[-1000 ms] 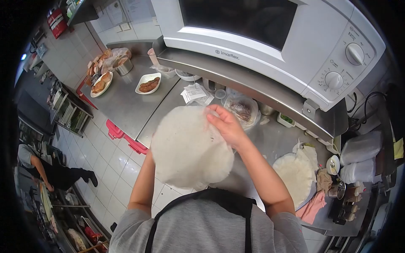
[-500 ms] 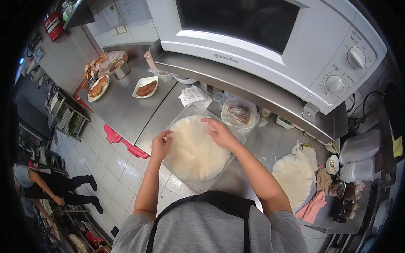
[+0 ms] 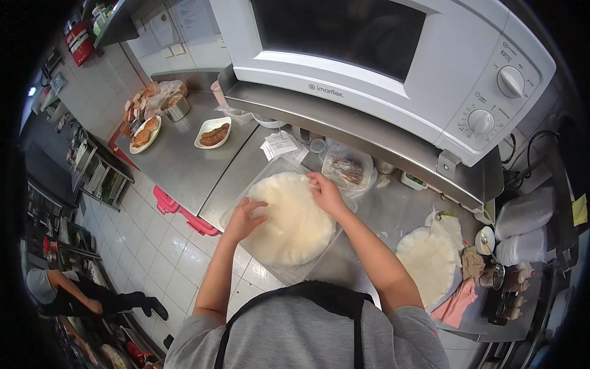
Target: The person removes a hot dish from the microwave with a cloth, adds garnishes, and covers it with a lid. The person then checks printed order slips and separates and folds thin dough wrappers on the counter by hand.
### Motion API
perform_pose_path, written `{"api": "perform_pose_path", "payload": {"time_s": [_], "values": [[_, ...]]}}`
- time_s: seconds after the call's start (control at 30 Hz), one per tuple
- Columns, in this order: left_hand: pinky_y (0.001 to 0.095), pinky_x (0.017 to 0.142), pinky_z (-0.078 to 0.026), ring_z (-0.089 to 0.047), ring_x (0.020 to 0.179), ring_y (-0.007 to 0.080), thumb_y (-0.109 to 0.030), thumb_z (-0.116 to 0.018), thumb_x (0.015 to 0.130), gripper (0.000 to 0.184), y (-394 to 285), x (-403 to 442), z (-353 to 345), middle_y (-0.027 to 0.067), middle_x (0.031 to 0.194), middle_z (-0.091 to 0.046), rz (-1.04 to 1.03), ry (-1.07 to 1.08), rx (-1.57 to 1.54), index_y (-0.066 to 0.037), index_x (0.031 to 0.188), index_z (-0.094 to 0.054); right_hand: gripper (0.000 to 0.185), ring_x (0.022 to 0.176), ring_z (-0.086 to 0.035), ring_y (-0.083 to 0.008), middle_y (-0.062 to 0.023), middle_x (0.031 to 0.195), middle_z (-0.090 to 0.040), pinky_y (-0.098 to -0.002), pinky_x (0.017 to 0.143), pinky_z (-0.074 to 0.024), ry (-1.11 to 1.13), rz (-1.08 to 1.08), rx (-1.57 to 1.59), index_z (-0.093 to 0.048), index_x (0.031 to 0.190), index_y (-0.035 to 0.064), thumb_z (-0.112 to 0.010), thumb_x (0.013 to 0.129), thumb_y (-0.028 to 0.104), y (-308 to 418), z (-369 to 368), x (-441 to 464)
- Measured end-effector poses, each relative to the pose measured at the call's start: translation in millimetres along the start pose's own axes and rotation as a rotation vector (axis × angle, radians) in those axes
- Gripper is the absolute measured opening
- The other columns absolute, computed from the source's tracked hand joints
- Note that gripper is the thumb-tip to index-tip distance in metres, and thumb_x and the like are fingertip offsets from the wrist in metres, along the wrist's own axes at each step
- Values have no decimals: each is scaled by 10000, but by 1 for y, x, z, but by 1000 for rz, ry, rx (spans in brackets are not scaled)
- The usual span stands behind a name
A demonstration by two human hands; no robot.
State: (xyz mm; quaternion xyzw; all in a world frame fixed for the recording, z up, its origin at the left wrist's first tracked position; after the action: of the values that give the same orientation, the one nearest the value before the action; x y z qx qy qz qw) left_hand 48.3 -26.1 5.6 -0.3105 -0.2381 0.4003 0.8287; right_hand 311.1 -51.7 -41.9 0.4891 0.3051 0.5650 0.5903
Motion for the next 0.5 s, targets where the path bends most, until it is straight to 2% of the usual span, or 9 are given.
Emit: {"api": "perform_pose_path", "payload": {"time_s": [0.03, 0.13, 0.17, 0.23, 0.3, 0.37, 0.47, 0.5], "values": [[331, 772, -463, -569, 816, 271, -98, -730, 715, 344, 8, 2, -5, 143, 926, -647, -2, 30, 5, -65, 1048, -652, 347, 608, -544, -127, -43, 802, -586, -276, 607, -455, -31, 32, 30, -546, 1130, 62, -607, 794, -2, -8, 0, 0], [357, 783, -479, -595, 854, 306, -76, -715, 707, 337, -5, 6, -3, 161, 948, -633, -2, 79, -41, -64, 1039, -662, 376, 720, -543, -90, -31, 888, -582, -266, 654, -467, 9, -5, 108, -524, 1156, 61, -610, 798, -13, -11, 2, -4], [368, 789, -484, -605, 875, 318, -72, -709, 706, 335, -19, 4, 3, 164, 946, -625, 4, 84, -64, -64, 1038, -665, 407, 799, -543, -101, -38, 954, -576, -268, 700, -470, 23, 17, 168, -508, 1185, 67, -612, 800, -16, -7, 2, -5], [370, 791, -487, -606, 879, 328, -36, -672, 733, 365, -80, -3, 23, 177, 970, -629, -169, 111, -130, -70, 1095, -639, 472, 958, -544, -124, -54, 1087, -565, -271, 792, -475, 57, 55, 294, -476, 1243, 80, -616, 803, -20, 13, 5, -10], [356, 795, -489, -606, 906, 333, -5, -635, 766, 411, -139, -12, 39, 181, 1013, -631, -267, 255, -106, -85, 1167, -600, 539, 1112, -482, -168, -74, 1200, -517, -288, 887, -445, 156, -34, 415, -426, 1301, 98, -620, 811, -12, 24, 6, -19], [339, 795, -483, -621, 876, 295, 3, -646, 765, 444, -167, -20, 45, 162, 1020, -636, -394, 317, -170, -95, 1194, -588, 562, 1257, -409, -210, -113, 1293, -486, -310, 986, -395, 311, -61, 599, -412, 1345, 120, -618, 833, 18, 42, 9, -27], [310, 837, -474, -629, 916, 230, 14, -646, 776, 469, -183, -20, 58, 122, 1087, -632, -497, 354, -345, -75, 1229, -564, 500, 1197, -480, -200, -111, 1256, -526, -314, 976, -407, 410, -71, 228, -465, 1301, 78, -625, 830, 28, 41, 9, -37], [300, 858, -471, -629, 943, 207, 18, -643, 782, 473, -183, -18, 62, 107, 1119, -629, -515, 359, -418, -63, 1239, -554, 483, 1166, -504, -194, -107, 1239, -540, -312, 968, -415, 460, -133, 453, -477, 1285, 61, -627, 827, 30, 44, 9, -42]]}}
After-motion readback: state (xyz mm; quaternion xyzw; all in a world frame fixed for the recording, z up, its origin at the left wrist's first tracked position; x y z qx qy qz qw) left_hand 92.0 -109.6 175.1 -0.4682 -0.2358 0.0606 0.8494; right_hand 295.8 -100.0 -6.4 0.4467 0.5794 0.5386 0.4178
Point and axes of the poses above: each hand's wrist, its own x-axis towards the middle knuckle, its own z-axis out of the back of the hand, y = z × x, the point moved 4 cm from there along x, towards the middle knuckle
